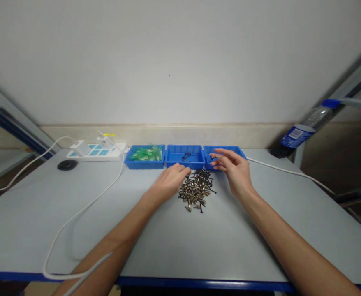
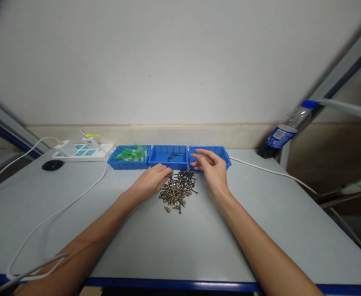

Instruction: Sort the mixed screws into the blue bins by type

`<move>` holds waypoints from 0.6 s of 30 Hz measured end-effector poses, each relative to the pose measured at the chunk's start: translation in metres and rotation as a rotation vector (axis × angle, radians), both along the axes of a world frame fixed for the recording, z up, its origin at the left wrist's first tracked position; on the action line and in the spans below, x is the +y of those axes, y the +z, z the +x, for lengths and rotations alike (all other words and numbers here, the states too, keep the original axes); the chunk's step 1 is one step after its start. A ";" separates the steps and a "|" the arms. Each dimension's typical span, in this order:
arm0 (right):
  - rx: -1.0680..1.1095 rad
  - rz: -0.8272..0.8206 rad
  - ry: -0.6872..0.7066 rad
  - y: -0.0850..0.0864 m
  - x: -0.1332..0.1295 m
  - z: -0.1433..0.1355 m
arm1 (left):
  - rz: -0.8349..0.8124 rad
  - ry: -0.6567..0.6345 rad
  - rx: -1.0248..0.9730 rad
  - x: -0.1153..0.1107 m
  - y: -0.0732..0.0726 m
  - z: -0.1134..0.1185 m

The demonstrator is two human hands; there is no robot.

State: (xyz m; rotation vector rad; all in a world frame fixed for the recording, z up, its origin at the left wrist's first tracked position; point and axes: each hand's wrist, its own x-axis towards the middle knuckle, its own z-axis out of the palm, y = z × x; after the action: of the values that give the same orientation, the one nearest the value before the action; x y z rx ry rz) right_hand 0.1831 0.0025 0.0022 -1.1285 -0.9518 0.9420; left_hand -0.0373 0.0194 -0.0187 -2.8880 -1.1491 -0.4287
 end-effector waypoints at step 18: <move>-0.282 0.012 0.512 -0.001 -0.009 -0.005 | -0.448 0.015 -0.936 -0.007 0.031 0.003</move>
State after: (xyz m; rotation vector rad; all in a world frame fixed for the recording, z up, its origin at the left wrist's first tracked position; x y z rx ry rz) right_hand 0.1779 -0.0060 0.0017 -1.0424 -1.5198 1.1996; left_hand -0.0339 0.0127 0.0121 -3.0536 -1.4716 -1.8752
